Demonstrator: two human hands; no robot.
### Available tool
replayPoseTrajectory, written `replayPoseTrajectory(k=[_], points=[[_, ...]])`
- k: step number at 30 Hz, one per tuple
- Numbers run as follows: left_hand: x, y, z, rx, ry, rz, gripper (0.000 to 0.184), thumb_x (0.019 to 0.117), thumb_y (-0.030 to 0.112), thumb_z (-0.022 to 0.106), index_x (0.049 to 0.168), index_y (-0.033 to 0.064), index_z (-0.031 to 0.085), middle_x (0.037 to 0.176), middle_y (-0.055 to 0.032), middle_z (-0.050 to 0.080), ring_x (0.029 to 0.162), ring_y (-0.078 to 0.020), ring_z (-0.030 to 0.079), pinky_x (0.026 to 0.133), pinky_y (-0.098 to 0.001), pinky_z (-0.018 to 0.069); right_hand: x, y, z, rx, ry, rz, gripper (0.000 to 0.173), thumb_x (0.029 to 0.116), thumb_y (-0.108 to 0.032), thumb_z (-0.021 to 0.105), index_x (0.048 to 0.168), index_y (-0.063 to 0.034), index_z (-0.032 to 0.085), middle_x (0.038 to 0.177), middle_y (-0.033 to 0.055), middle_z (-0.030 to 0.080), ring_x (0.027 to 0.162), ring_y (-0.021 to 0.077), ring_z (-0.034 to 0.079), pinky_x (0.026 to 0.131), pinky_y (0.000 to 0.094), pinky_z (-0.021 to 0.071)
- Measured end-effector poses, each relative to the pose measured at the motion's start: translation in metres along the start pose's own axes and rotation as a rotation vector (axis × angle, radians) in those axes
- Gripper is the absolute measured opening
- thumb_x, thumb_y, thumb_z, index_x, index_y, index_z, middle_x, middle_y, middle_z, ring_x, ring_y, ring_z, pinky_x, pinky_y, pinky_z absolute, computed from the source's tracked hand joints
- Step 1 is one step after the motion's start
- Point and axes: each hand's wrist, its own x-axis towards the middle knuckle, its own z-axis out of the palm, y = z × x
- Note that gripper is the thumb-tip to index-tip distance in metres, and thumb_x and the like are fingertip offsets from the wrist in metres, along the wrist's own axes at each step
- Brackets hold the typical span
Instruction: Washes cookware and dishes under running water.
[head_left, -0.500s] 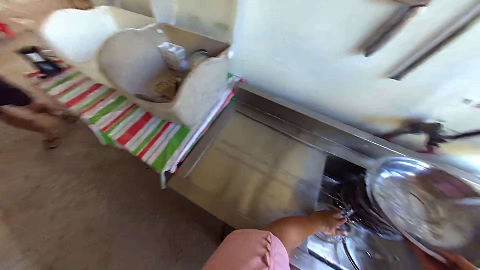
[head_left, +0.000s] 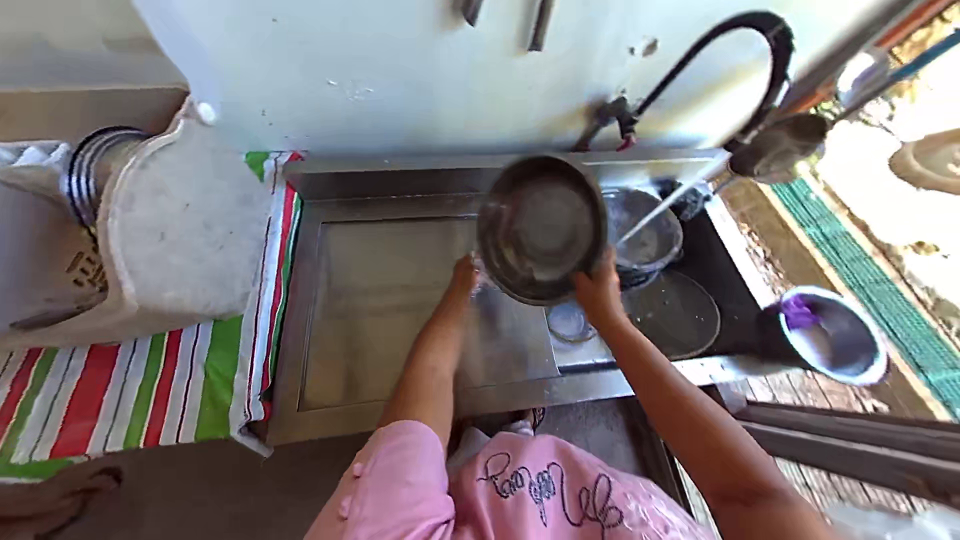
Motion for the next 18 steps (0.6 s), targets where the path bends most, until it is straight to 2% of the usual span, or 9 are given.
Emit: replayPoseTrajectory(k=[1, 2, 5, 6, 9, 11, 14, 16, 18], points=[[-0.008, 0.007, -0.015, 0.17, 0.009, 0.002, 0.037, 0.1102, 0.014, 0.04, 0.133, -0.0101, 0.054, 0.123, -0.0275, 0.062, 0.112, -0.0346, 0.062, 0.098, -0.0478, 0.0509, -0.004, -0.006, 0.01, -0.071, -0.014, -0.083, 0.082, 0.0903, 0.009, 0.059, 0.16, 0.0018, 0.016, 0.146, 0.032, 0.05, 0.126, 0.041, 0.06, 0.103, 0.0556, 0.051], [-0.013, 0.01, -0.03, 0.207, 0.0, -0.015, 0.038, 0.1102, 0.014, 0.04, 0.138, -0.0107, 0.05, 0.132, -0.0306, 0.058, 0.122, -0.0391, 0.059, 0.104, -0.052, 0.0477, -0.009, -0.012, 0.019, -0.11, -0.027, -0.16, 0.083, 0.0886, 0.011, 0.059, 0.16, 0.0024, 0.017, 0.145, 0.0315, 0.051, 0.124, 0.0426, 0.061, 0.102, 0.0576, 0.0509], [-0.021, 0.01, -0.075, 0.097, -0.02, 0.008, 0.035, 0.1066, 0.012, 0.045, 0.135, -0.0094, 0.051, 0.128, -0.0267, 0.059, 0.114, -0.0317, 0.061, 0.098, -0.0452, 0.0515, -0.019, -0.023, 0.04, -0.08, -0.05, -0.333, 0.079, 0.0872, 0.013, 0.058, 0.159, 0.0034, 0.024, 0.15, 0.0283, 0.048, 0.131, 0.0392, 0.057, 0.107, 0.0531, 0.0497], [-0.027, 0.01, -0.095, 0.131, -0.048, 0.067, 0.038, 0.1087, 0.015, 0.044, 0.136, -0.0097, 0.052, 0.131, -0.0277, 0.06, 0.118, -0.0324, 0.061, 0.102, -0.0447, 0.0506, -0.021, -0.024, 0.044, -0.061, -0.043, -0.378, 0.078, 0.0874, 0.013, 0.057, 0.158, 0.0042, 0.026, 0.15, 0.0291, 0.047, 0.132, 0.0394, 0.056, 0.107, 0.0518, 0.0493], [-0.045, -0.013, -0.179, 0.602, -0.002, 0.316, 0.043, 0.1102, 0.022, 0.043, 0.143, -0.0043, 0.052, 0.145, -0.0259, 0.054, 0.137, -0.0386, 0.051, 0.116, -0.0535, 0.0381, -0.022, -0.013, 0.039, 0.028, -0.006, -0.402, 0.076, 0.0855, 0.013, 0.057, 0.156, 0.0082, 0.028, 0.15, 0.0304, 0.048, 0.133, 0.0361, 0.056, 0.109, 0.0475, 0.0483], [-0.065, -0.06, -0.249, 0.957, 0.111, 0.384, 0.055, 0.1095, 0.034, 0.044, 0.152, -0.0009, 0.043, 0.158, -0.028, 0.038, 0.147, -0.0461, 0.035, 0.119, -0.0622, 0.0291, -0.025, 0.011, 0.024, 0.183, -0.006, -0.266, 0.071, 0.0895, 0.009, 0.055, 0.155, 0.0078, 0.028, 0.147, 0.0255, 0.052, 0.13, 0.0265, 0.059, 0.107, 0.0416, 0.0506], [-0.108, -0.131, -0.316, 1.243, 0.173, 0.383, 0.072, 0.1071, 0.043, 0.039, 0.156, -0.0084, 0.029, 0.161, -0.0353, 0.024, 0.152, -0.0506, 0.021, 0.122, -0.065, 0.0162, -0.043, 0.047, -0.008, 0.516, 0.023, 0.097, 0.049, 0.0971, 0.003, 0.05, 0.144, -0.0032, 0.038, 0.119, 0.0091, 0.063, 0.097, 0.0136, 0.068, 0.082, 0.0372, 0.0608], [-0.141, -0.154, -0.307, 1.312, 0.168, 0.336, 0.083, 0.1045, 0.053, 0.033, 0.157, -0.0106, 0.024, 0.163, -0.0339, 0.02, 0.153, -0.0481, 0.019, 0.123, -0.0643, 0.0093, -0.065, 0.073, -0.034, 0.576, 0.129, 0.259, 0.043, 0.0964, 0.004, 0.051, 0.137, -0.0048, 0.043, 0.108, 0.0055, 0.065, 0.087, 0.0129, 0.068, 0.074, 0.0365, 0.0608], [-0.157, -0.159, -0.27, 1.251, 0.153, 0.345, 0.086, 0.1028, 0.054, 0.035, 0.156, -0.013, 0.023, 0.162, -0.0359, 0.019, 0.152, -0.0508, 0.018, 0.123, -0.064, 0.0103, -0.09, 0.103, -0.06, 0.561, 0.241, 0.31, 0.046, 0.0926, 0.006, 0.05, 0.137, -0.0032, 0.042, 0.107, 0.0049, 0.064, 0.086, 0.012, 0.068, 0.074, 0.0344, 0.0612]])
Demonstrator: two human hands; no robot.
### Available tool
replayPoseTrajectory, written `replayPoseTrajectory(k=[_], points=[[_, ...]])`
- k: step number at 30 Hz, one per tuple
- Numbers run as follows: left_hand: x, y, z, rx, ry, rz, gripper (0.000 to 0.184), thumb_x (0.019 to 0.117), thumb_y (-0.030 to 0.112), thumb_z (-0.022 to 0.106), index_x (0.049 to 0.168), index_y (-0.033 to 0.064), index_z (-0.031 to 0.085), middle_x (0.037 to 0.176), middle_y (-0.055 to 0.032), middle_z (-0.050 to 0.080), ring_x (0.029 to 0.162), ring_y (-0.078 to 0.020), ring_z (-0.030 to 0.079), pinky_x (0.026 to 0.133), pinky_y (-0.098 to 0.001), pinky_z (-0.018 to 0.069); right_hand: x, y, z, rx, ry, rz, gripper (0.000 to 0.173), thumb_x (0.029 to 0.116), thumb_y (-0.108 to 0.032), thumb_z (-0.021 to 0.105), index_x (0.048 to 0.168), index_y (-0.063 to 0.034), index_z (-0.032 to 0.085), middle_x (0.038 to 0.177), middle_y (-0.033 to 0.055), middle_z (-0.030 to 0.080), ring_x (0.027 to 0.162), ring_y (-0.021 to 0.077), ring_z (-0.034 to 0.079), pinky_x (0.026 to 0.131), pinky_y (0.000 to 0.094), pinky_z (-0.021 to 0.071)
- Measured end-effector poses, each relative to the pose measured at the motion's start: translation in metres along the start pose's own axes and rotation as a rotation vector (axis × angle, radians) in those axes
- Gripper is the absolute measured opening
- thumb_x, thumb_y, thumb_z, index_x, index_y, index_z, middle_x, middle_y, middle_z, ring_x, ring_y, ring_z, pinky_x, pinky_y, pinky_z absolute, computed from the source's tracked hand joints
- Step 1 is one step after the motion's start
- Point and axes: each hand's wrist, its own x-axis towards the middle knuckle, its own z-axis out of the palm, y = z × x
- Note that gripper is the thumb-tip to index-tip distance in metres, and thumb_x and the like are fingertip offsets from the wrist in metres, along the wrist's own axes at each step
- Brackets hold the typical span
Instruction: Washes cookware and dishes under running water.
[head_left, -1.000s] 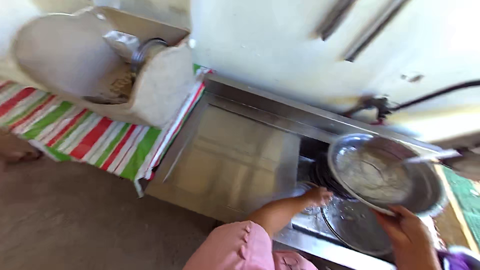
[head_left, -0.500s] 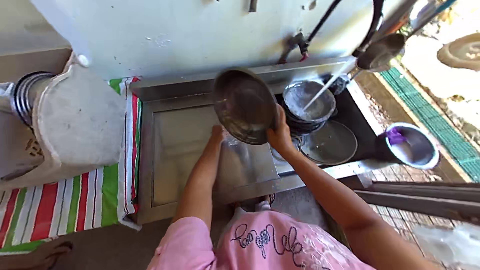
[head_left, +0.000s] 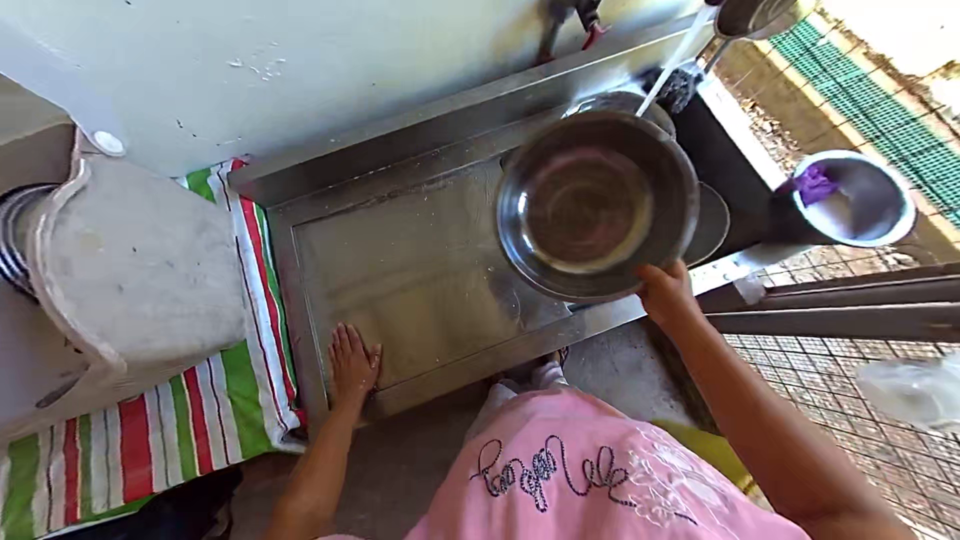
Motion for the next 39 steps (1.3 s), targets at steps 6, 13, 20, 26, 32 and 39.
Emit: replayPoseTrajectory(k=[6, 13, 20, 26, 32, 39], points=[[0.046, 0.193, 0.046, -0.194, -0.147, 0.416, 0.085, 0.1007, 0.058, 0.046, 0.155, -0.0063, 0.035, 0.162, -0.0267, 0.031, 0.153, -0.0417, 0.024, 0.125, -0.0596, 0.0133, -0.047, 0.012, -0.073, 0.003, 0.332, 0.002, 0.048, 0.0903, 0.01, 0.047, 0.136, -0.0002, 0.037, 0.111, 0.0066, 0.06, 0.087, 0.0102, 0.069, 0.071, 0.0312, 0.0625], [0.095, 0.42, 0.077, -0.522, -0.45, 0.786, 0.066, 0.1082, 0.038, 0.045, 0.158, -0.004, 0.03, 0.166, -0.0219, 0.025, 0.156, -0.0315, 0.022, 0.128, -0.047, 0.0117, -0.06, -0.007, -0.078, 0.16, 0.542, -0.007, 0.036, 0.0933, 0.01, 0.044, 0.126, -0.0055, 0.042, 0.099, 0.0049, 0.063, 0.076, 0.013, 0.07, 0.063, 0.0346, 0.0631], [0.137, 0.196, 0.018, -0.481, 0.217, 0.292, 0.06, 0.1061, 0.035, 0.048, 0.152, -0.0029, 0.043, 0.163, -0.0253, 0.031, 0.154, -0.0423, 0.021, 0.126, -0.057, 0.018, -0.054, -0.016, -0.103, 0.201, 0.57, -0.019, 0.037, 0.094, 0.008, 0.046, 0.127, -0.0072, 0.042, 0.099, 0.0039, 0.064, 0.075, 0.0136, 0.071, 0.062, 0.0349, 0.0637], [0.118, -0.007, -0.006, 0.014, 0.198, -0.325, 0.072, 0.1083, 0.041, 0.035, 0.157, -0.0112, 0.022, 0.164, -0.0347, 0.016, 0.154, -0.0475, 0.015, 0.125, -0.0576, 0.0104, -0.024, -0.026, -0.082, 0.216, 0.537, 0.053, 0.04, 0.094, 0.007, 0.046, 0.131, -0.0069, 0.039, 0.099, 0.0051, 0.062, 0.072, 0.0128, 0.07, 0.059, 0.0331, 0.0627], [0.194, 0.192, 0.017, -0.17, 0.065, 0.008, 0.08, 0.1041, 0.048, 0.047, 0.155, -0.0108, 0.029, 0.162, -0.0351, 0.021, 0.153, -0.0495, 0.018, 0.124, -0.0612, 0.0119, 0.033, -0.071, -0.037, 0.284, 0.418, 0.175, 0.041, 0.101, 0.0, 0.043, 0.142, -0.0031, 0.036, 0.109, 0.017, 0.059, 0.083, 0.0236, 0.068, 0.068, 0.04, 0.0608], [0.24, 0.434, 0.005, -1.218, -0.216, 0.106, 0.052, 0.1135, 0.024, 0.024, 0.147, -0.0101, 0.043, 0.15, -0.0316, 0.045, 0.139, -0.0395, 0.047, 0.114, -0.0492, 0.0395, 0.137, -0.093, -0.026, 0.431, 0.199, 0.309, 0.04, 0.0974, -0.001, 0.049, 0.137, -0.0002, 0.041, 0.108, 0.0227, 0.061, 0.082, 0.0296, 0.068, 0.068, 0.0436, 0.0607]])
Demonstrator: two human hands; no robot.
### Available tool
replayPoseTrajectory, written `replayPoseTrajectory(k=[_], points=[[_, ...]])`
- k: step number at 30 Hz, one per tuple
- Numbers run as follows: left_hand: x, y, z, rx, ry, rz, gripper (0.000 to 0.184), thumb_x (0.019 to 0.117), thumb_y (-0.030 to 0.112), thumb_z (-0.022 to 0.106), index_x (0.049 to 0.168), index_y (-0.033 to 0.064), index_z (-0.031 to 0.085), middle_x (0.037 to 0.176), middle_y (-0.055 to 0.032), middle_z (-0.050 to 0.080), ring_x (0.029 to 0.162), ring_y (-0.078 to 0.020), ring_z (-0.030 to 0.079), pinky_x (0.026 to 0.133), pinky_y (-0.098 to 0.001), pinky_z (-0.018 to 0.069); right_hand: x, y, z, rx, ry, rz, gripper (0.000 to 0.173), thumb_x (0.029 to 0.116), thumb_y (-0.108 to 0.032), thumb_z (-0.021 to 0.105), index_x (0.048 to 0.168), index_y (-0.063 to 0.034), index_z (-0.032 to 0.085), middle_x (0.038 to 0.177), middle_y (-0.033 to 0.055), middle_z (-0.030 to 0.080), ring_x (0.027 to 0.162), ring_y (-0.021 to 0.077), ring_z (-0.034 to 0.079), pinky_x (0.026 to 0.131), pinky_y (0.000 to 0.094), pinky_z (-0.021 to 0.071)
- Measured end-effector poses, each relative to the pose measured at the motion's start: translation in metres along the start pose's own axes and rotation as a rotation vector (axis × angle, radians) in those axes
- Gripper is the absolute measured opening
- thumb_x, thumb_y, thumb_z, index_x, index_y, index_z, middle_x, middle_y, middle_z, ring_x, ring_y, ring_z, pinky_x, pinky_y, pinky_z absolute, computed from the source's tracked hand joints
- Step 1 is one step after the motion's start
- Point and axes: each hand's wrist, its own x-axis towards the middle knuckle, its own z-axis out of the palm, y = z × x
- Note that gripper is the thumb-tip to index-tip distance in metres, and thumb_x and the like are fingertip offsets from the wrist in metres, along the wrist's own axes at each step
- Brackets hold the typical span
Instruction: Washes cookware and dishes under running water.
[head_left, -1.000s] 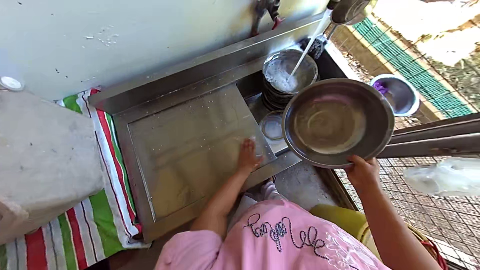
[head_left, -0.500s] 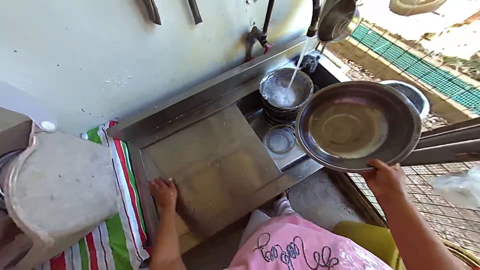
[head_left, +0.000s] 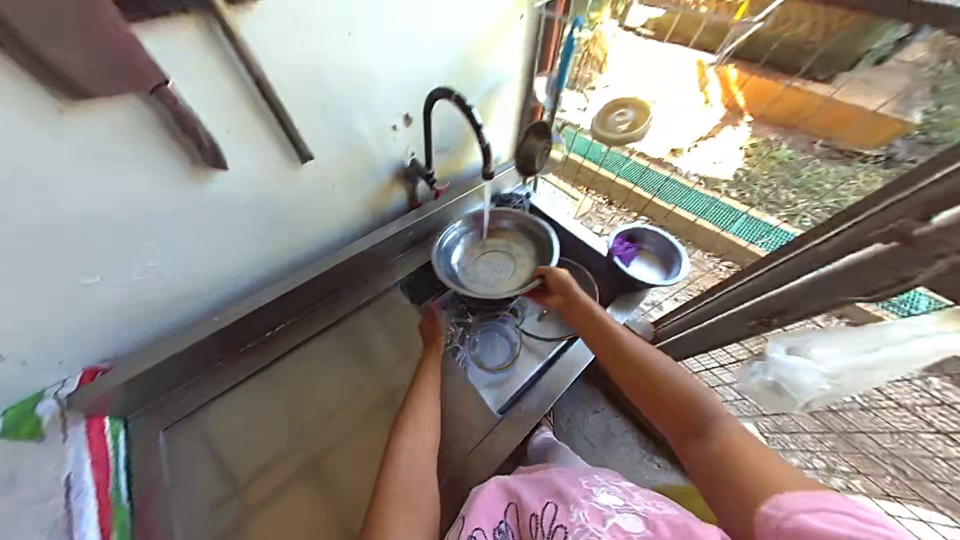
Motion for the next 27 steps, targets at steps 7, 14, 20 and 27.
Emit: replayPoseTrajectory(k=[7, 14, 20, 27], points=[[0.058, 0.189, 0.032, -0.097, -0.081, -0.119, 0.045, 0.1101, 0.033, 0.043, 0.143, 0.0039, 0.049, 0.128, -0.0188, 0.063, 0.111, -0.0256, 0.063, 0.094, -0.0435, 0.0533, 0.102, -0.012, -0.036, -0.022, -0.222, 0.136, 0.028, 0.0998, -0.003, 0.05, 0.128, -0.0007, 0.049, 0.103, 0.0168, 0.065, 0.085, 0.0247, 0.067, 0.072, 0.0431, 0.0585], [0.083, 0.257, 0.118, 0.212, -0.049, 0.146, 0.048, 0.1001, 0.013, 0.065, 0.143, -0.0028, 0.049, 0.14, -0.0248, 0.056, 0.127, -0.0324, 0.055, 0.108, -0.0486, 0.0445, 0.171, -0.02, -0.027, 0.095, -0.384, 0.272, 0.032, 0.1095, -0.024, 0.043, 0.133, -0.003, 0.047, 0.109, 0.0144, 0.063, 0.093, 0.0226, 0.065, 0.078, 0.0413, 0.0573], [0.073, 0.216, 0.092, 0.157, 0.118, 0.159, 0.043, 0.099, 0.013, 0.065, 0.135, -0.0079, 0.053, 0.128, -0.0237, 0.06, 0.118, -0.0246, 0.059, 0.105, -0.0418, 0.0473, 0.197, -0.056, -0.024, -0.118, -0.565, 0.445, 0.05, 0.1104, -0.043, 0.036, 0.147, -0.0089, 0.039, 0.126, 0.0204, 0.061, 0.1, 0.0304, 0.067, 0.079, 0.0453, 0.0593], [0.051, 0.198, 0.09, -0.162, 0.036, -0.04, 0.059, 0.1101, 0.042, 0.014, 0.162, 0.0184, 0.026, 0.16, -0.0158, 0.038, 0.143, -0.0332, 0.041, 0.107, -0.0599, 0.0414, 0.237, -0.095, -0.012, -0.031, -0.46, 0.108, 0.041, 0.1079, -0.011, 0.047, 0.146, 0.0004, 0.039, 0.132, 0.0253, 0.056, 0.104, 0.0342, 0.067, 0.081, 0.0486, 0.0613]])
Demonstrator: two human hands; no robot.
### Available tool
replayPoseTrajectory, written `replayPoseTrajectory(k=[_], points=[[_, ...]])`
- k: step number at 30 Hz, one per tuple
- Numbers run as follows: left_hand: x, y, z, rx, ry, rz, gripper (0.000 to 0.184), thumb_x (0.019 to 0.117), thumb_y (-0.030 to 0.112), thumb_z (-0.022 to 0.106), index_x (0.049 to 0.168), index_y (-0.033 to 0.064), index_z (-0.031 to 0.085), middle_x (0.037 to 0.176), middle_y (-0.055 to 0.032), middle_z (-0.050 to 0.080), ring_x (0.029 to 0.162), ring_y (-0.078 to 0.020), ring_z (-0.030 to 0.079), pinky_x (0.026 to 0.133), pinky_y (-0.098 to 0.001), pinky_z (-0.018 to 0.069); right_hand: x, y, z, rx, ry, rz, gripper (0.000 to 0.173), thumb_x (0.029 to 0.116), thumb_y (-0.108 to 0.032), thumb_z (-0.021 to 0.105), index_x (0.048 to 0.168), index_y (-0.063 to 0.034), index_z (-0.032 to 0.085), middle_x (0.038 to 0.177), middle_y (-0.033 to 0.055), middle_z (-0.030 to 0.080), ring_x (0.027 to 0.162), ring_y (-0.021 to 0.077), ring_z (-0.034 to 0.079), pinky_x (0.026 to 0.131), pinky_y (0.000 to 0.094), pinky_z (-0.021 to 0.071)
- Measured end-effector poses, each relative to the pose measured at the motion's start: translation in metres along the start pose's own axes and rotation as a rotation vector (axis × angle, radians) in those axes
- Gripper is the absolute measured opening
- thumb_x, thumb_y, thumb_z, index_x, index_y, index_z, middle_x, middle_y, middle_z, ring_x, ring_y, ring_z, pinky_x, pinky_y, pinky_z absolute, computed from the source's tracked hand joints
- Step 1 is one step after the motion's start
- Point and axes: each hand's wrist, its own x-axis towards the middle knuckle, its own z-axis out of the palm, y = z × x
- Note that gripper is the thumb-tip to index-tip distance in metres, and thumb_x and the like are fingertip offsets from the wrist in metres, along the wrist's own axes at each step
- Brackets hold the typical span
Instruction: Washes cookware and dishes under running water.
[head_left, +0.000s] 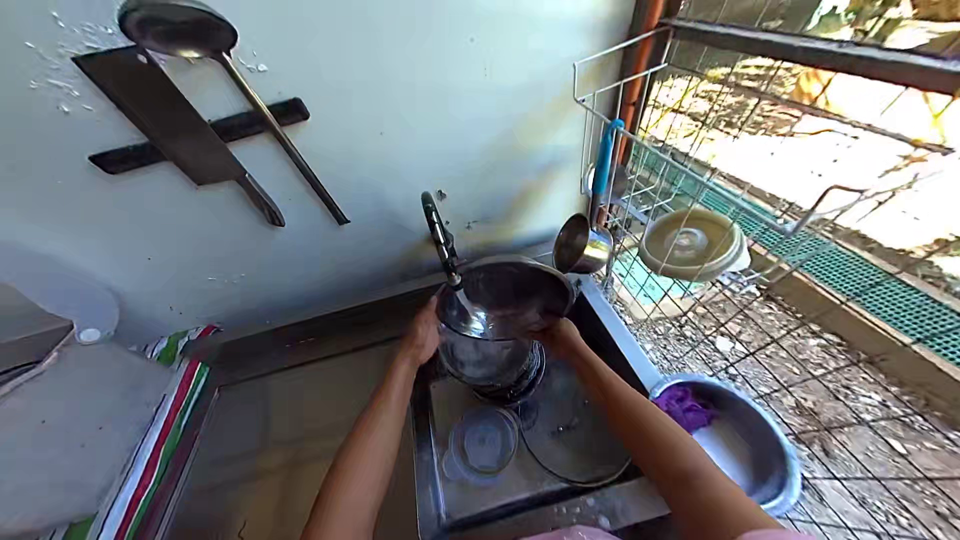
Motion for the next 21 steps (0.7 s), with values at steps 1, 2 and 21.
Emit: replayPoseTrajectory(k=[1, 2, 21], points=[[0.0, 0.002, 0.002, -0.044, -0.008, -0.084, 0.066, 0.1076, 0.052, 0.005, 0.165, 0.0214, 0.016, 0.165, -0.0188, 0.026, 0.148, -0.0403, 0.032, 0.108, -0.0684, 0.0353, 0.005, -0.004, -0.002, -0.002, -0.003, -0.067, 0.038, 0.1075, -0.008, 0.046, 0.143, 0.0029, 0.04, 0.127, 0.0247, 0.058, 0.099, 0.0315, 0.068, 0.079, 0.0459, 0.0616], [0.0, 0.0, 0.005, -0.079, -0.002, -0.164, 0.072, 0.1056, 0.059, 0.002, 0.166, 0.0207, 0.011, 0.166, -0.023, 0.021, 0.148, -0.0451, 0.03, 0.107, -0.0708, 0.0345, 0.008, -0.006, -0.004, -0.004, -0.007, -0.131, 0.036, 0.1072, -0.005, 0.045, 0.141, 0.0052, 0.041, 0.123, 0.024, 0.059, 0.096, 0.0292, 0.069, 0.078, 0.0436, 0.0617], [-0.021, -0.025, -0.013, -0.396, 0.434, 0.096, 0.04, 0.1118, 0.02, 0.033, 0.148, 0.0054, 0.045, 0.133, -0.0142, 0.062, 0.114, -0.0192, 0.064, 0.096, -0.0395, 0.0544, -0.032, 0.043, -0.011, -1.192, -0.162, -0.568, 0.078, 0.0956, 0.0, 0.058, 0.163, -0.0012, 0.019, 0.135, 0.0298, 0.062, 0.121, 0.0433, 0.065, 0.107, 0.056, 0.048]])
